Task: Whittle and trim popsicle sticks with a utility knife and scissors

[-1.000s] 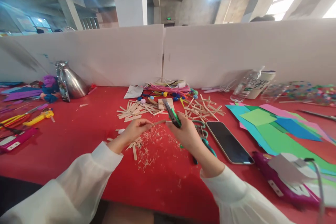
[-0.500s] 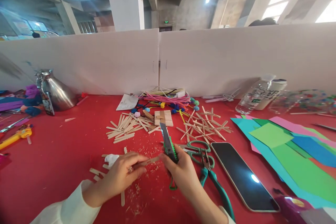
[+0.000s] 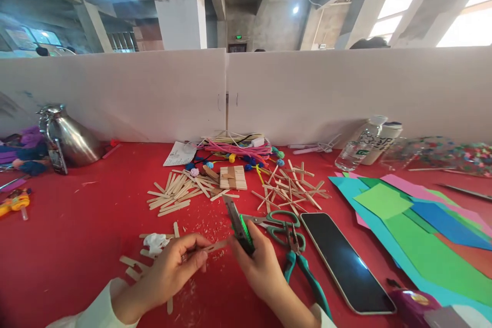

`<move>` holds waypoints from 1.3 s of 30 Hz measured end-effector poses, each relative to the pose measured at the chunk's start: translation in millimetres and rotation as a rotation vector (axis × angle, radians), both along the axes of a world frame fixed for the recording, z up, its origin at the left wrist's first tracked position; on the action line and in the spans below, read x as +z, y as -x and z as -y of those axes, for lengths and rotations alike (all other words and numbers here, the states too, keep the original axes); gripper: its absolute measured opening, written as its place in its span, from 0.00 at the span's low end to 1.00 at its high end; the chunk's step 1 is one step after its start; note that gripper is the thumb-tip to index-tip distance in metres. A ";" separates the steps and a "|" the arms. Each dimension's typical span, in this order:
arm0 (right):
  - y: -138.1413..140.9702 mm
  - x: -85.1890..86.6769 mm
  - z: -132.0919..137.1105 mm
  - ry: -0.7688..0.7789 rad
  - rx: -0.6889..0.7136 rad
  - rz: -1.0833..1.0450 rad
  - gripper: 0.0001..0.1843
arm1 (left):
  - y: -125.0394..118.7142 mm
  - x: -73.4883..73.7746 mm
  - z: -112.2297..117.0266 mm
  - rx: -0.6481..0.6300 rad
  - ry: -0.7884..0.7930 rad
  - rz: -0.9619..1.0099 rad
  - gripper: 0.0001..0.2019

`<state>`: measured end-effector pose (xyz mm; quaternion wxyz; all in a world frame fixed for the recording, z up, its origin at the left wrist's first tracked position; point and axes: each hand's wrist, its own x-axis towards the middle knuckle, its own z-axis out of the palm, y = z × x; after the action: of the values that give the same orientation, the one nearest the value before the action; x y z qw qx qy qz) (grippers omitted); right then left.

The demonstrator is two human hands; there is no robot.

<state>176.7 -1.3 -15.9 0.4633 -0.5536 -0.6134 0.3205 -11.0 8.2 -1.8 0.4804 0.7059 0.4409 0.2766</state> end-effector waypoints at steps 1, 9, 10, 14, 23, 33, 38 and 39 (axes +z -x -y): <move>0.5 -0.6 1.1 0.028 -0.005 -0.041 0.13 | -0.9 0.0 0.8 -0.005 0.002 0.010 0.09; 5.3 3.4 5.6 0.140 0.036 -0.243 0.15 | -3.0 -1.7 -2.2 0.027 0.040 0.102 0.07; 5.8 4.9 5.8 0.154 0.038 -0.268 0.15 | -2.5 -2.3 -2.2 0.027 0.045 0.114 0.07; 7.2 7.5 6.2 0.253 0.044 -0.409 0.17 | -0.1 -1.7 1.1 0.032 -0.006 0.112 0.07; 5.1 5.9 7.7 0.254 0.090 -0.233 0.17 | 4.8 2.4 1.0 0.034 -0.140 -0.084 0.14; 5.5 5.1 7.7 0.179 -0.009 -0.130 0.16 | 7.0 -2.1 0.0 -0.023 -0.083 -0.073 0.09; 6.5 8.4 17.6 0.025 0.088 -0.053 0.21 | 10.9 -7.8 -9.7 0.161 -0.159 -0.048 0.10; 6.9 8.6 19.6 0.039 0.155 -0.026 0.22 | 12.1 -8.3 -11.6 0.183 -0.172 -0.048 0.11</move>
<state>169.8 -20.8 -7.3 0.4341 -0.5094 -0.6418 0.3744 -23.1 19.9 -10.1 0.3799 0.7077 0.4897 0.3391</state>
